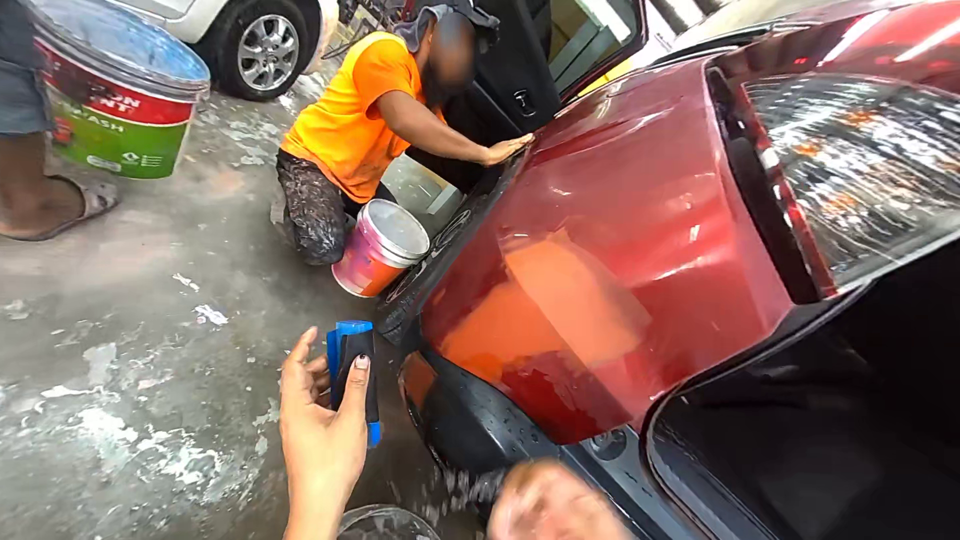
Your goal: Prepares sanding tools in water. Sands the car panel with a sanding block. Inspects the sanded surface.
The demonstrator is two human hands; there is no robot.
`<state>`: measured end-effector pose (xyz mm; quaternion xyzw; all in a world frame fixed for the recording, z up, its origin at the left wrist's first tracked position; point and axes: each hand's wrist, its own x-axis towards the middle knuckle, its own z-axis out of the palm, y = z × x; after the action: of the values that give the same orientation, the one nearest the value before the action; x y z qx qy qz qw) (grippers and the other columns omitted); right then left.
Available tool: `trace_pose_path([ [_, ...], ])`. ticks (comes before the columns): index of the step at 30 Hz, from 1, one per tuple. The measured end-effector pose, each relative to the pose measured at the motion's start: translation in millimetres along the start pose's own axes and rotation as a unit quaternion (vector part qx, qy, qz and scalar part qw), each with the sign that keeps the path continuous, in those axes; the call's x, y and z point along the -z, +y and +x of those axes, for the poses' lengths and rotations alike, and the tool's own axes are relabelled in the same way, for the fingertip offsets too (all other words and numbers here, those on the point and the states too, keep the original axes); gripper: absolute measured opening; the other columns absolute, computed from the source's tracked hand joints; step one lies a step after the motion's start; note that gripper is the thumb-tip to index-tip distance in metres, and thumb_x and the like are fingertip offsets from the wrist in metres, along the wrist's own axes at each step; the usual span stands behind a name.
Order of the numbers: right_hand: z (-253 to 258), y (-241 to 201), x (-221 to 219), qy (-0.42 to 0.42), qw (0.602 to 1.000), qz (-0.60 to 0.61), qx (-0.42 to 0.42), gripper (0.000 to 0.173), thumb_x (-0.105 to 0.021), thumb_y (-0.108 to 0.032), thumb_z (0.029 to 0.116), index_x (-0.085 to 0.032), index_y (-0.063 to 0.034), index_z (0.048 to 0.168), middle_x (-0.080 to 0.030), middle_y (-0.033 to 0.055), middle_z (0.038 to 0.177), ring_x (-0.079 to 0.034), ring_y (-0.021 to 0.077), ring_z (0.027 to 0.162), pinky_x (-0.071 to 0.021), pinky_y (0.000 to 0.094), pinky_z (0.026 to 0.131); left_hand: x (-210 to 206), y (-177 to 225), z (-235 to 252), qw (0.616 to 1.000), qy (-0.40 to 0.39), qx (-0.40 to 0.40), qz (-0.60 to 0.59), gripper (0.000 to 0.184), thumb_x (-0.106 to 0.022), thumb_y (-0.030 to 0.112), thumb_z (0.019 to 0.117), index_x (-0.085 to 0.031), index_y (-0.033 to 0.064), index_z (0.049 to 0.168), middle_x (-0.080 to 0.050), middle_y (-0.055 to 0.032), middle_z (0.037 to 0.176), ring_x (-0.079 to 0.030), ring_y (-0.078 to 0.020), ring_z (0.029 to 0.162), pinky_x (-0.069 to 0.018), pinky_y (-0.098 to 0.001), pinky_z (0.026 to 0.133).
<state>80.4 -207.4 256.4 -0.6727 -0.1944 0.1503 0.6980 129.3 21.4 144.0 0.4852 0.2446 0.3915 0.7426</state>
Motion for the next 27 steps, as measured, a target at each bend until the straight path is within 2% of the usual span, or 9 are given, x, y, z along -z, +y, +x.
trace_pose_path([
  [2,19,-69,-1,0.086,0.972,-0.073,0.204,0.025,-0.046,-0.014,0.1074,-0.060,-0.0119,0.129,-0.067,0.0149,0.129,-0.068,0.0308,0.116,-0.0581,0.0489,0.098,-6,5,-8,1.000,-0.020,0.013,0.000,0.076,-0.074,0.034,0.0884,-0.041,0.0125,0.153,-0.070,-0.0063,0.108,-0.072,-0.0145,0.091,-0.0621,-0.0291,0.074],
  [4,24,-88,-2,0.171,0.908,-0.247,0.292,0.031,-0.048,-0.002,0.1019,-0.056,-0.0044,0.132,-0.065,0.0132,0.132,-0.067,0.0287,0.119,-0.0601,0.0462,0.097,-11,13,-17,0.998,-0.053,0.026,-0.002,0.085,-0.077,0.033,0.0843,-0.036,0.0096,0.155,-0.069,-0.0073,0.109,-0.071,-0.0151,0.091,-0.0621,-0.0297,0.073],
  [10,8,-17,-28,0.037,0.789,-0.590,0.167,0.069,-0.081,-0.035,0.0862,-0.057,0.0022,0.139,-0.055,0.0273,0.142,-0.056,0.0327,0.133,-0.0509,0.0477,0.109,-20,50,-44,0.981,-0.194,0.019,0.010,0.097,-0.088,0.036,0.0783,-0.036,0.0085,0.156,-0.068,-0.0071,0.106,-0.070,-0.0173,0.087,-0.0634,-0.0347,0.070],
  [13,14,-5,-35,0.080,0.685,-0.693,0.212,0.071,-0.084,-0.048,0.0779,-0.064,-0.0060,0.132,-0.061,0.0270,0.133,-0.062,0.0380,0.122,-0.0531,0.0525,0.100,-22,59,-57,0.975,-0.223,0.011,0.015,0.077,-0.086,0.038,0.0802,-0.054,0.0085,0.143,-0.066,-0.0082,0.122,-0.070,-0.0167,0.099,-0.0634,-0.0355,0.079],
  [16,22,-17,-36,0.121,0.625,-0.729,0.252,0.057,-0.084,-0.043,0.0788,-0.069,-0.0125,0.125,-0.067,0.0202,0.124,-0.066,0.0335,0.112,-0.0548,0.0497,0.092,-21,72,-62,0.969,-0.243,0.020,-0.030,0.050,-0.082,0.024,0.0872,-0.061,0.0042,0.128,-0.071,-0.0063,0.116,-0.074,-0.0151,0.094,-0.0668,-0.0324,0.073],
  [18,28,-29,-32,0.120,0.614,-0.728,0.280,0.047,-0.083,-0.037,0.0802,-0.071,-0.0146,0.119,-0.069,0.0171,0.117,-0.067,0.0292,0.107,-0.0571,0.0440,0.088,-20,78,-62,0.960,-0.266,0.011,-0.089,0.047,-0.077,0.016,0.0911,-0.059,-0.0010,0.130,-0.071,-0.0084,0.115,-0.074,-0.0166,0.094,-0.0673,-0.0327,0.074],
  [21,41,-51,-26,0.143,0.591,-0.728,0.316,0.047,-0.078,-0.048,0.0873,-0.069,-0.0192,0.123,-0.066,0.0156,0.120,-0.066,0.0262,0.107,-0.0566,0.0412,0.085,-19,73,-48,0.936,-0.319,-0.034,-0.143,0.059,-0.063,0.029,0.1011,-0.047,-0.0079,0.144,-0.071,-0.0093,0.108,-0.072,-0.0204,0.087,-0.0652,-0.0372,0.074],
  [24,62,-79,-15,0.186,0.535,-0.755,0.331,0.052,-0.073,-0.051,0.0911,-0.065,-0.0282,0.137,-0.063,0.0188,0.123,-0.065,0.0301,0.104,-0.0569,0.0457,0.082,-19,58,-18,0.929,-0.362,-0.008,-0.075,0.055,-0.049,0.038,0.1064,-0.049,-0.0002,0.146,-0.072,-0.0066,0.108,-0.073,-0.0219,0.092,-0.0656,-0.0411,0.079],
  [27,78,-99,-3,0.209,0.464,-0.797,0.325,0.051,-0.068,-0.053,0.0942,-0.064,-0.0324,0.141,-0.063,0.0188,0.124,-0.064,0.0316,0.103,-0.0542,0.0469,0.079,-17,26,14,0.888,-0.440,0.021,0.131,0.049,-0.056,0.049,0.1010,-0.065,0.0109,0.131,-0.074,-0.0006,0.102,-0.072,-0.0146,0.089,-0.0620,-0.0408,0.081],
])
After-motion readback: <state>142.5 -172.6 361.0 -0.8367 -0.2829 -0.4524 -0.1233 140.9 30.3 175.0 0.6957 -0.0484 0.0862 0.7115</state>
